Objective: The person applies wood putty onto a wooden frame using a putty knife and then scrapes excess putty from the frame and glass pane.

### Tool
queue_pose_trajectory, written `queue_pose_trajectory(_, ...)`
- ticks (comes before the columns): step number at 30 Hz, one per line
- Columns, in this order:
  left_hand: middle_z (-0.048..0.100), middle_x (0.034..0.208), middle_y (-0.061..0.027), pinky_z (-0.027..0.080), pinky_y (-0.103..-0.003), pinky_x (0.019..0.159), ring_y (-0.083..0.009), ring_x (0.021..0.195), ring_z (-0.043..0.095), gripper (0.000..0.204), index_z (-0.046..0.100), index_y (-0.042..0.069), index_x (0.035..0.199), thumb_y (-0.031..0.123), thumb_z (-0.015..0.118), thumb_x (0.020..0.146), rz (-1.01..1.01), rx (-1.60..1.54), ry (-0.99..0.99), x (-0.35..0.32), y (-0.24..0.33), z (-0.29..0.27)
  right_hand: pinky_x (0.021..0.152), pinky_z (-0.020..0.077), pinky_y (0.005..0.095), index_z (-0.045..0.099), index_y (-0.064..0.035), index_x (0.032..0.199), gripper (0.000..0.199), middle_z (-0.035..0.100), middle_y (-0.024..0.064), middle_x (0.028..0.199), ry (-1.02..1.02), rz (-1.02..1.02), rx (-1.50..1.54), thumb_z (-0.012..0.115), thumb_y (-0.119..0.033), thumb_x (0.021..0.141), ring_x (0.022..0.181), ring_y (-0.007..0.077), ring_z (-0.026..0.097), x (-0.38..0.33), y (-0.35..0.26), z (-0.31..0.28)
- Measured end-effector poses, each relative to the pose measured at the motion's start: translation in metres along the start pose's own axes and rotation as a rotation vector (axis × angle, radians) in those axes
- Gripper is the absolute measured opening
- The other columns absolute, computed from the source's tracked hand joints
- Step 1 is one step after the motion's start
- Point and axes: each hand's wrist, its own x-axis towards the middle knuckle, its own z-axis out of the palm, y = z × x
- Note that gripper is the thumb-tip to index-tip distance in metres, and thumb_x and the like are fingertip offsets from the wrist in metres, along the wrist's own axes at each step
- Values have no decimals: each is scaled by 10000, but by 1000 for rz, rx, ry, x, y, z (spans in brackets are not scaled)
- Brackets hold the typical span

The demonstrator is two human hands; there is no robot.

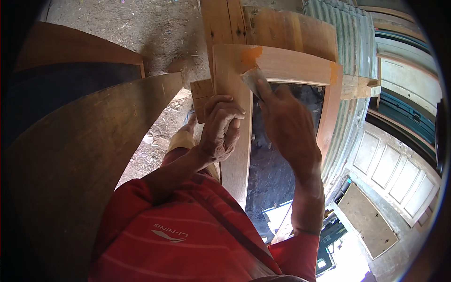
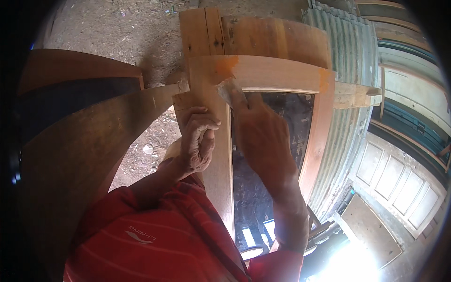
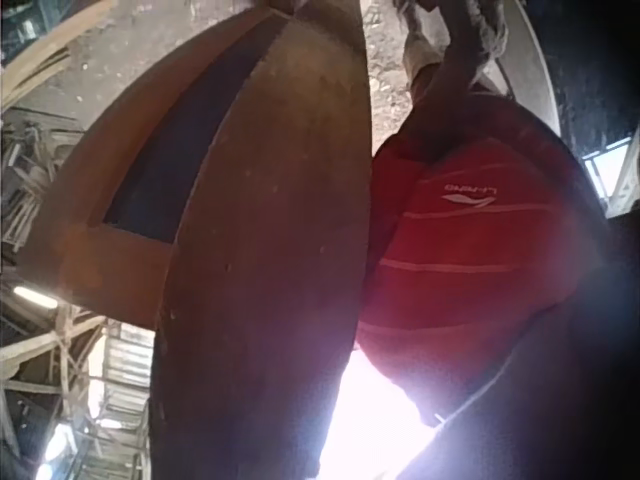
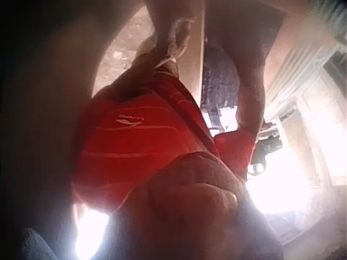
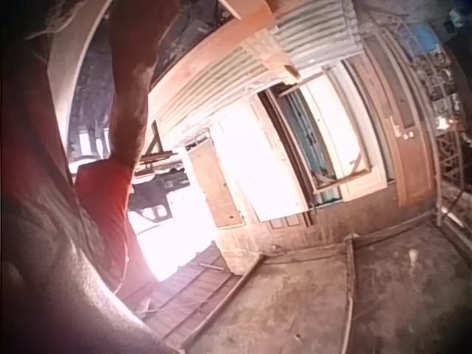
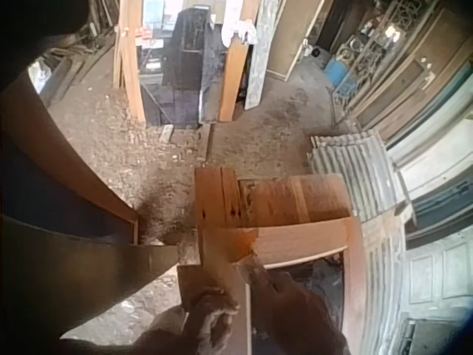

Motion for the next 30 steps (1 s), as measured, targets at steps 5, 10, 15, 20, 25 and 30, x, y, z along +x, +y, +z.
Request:
queue_pose_trajectory(5, 702, 1163, -97, 395, -481, 1131, -337, 1207, 598, 247, 629, 73, 1148, -38, 646, 927, -22, 14, -10, 1, 2, -1, 765, 572, 543, 607, -142, 1491, 434, 663, 215, 1034, -11, 33, 95, 628, -157, 1058, 883, 444, 713, 8, 0, -3)
queue_pose_trajectory(10, 710, 1190, -98, 394, -476, 1134, -343, 1243, 582, 322, 636, 76, 1173, -71, 648, 887, -41, 33, -21, -3, 2, 0, 752, 566, 540, 610, -127, 1484, 427, 654, 220, 992, -93, 26, -55, 630, -166, 1059, 858, 431, 711, 14, 5, -2)
queue_pose_trajectory(15, 713, 1202, -93, 395, -471, 1135, -344, 1257, 578, 368, 645, 78, 1172, -99, 645, 849, -43, 42, -30, 0, 3, -1, 729, 565, 525, 617, -129, 1471, 418, 655, 212, 969, -10, -48, -99, 638, -171, 1056, 821, 415, 706, 40, 11, -4)
queue_pose_trajectory(20, 725, 1182, -95, 402, -467, 1136, -332, 1242, 593, 356, 665, 79, 1156, -93, 648, 845, -35, -14, -36, -2, -1, 3, 719, 560, 527, 628, -138, 1435, 408, 658, 191, 932, 9, -59, -39, 648, -132, 1028, 815, 408, 710, 43, 19, -11)
queue_pose_trajectory(25, 730, 1186, -99, 406, -466, 1141, -308, 1215, 605, 310, 661, 75, 1157, -63, 636, 881, -25, 93, -60, 1, 2, -3, 725, 563, 537, 628, -107, 1415, 413, 673, 187, 952, -35, -45, -87, 662, -120, 1003, 827, 409, 718, 38, 26, -10)
queue_pose_trajectory(30, 731, 1196, -86, 405, -463, 1145, -311, 1206, 608, 312, 660, 79, 1163, -69, 623, 891, -19, 100, -83, 2, 2, -2, 784, 589, 509, 622, -104, 1441, 414, 684, 195, 1001, -10, -43, -14, 641, -154, 1031, 862, 395, 727, -1, 41, -8)
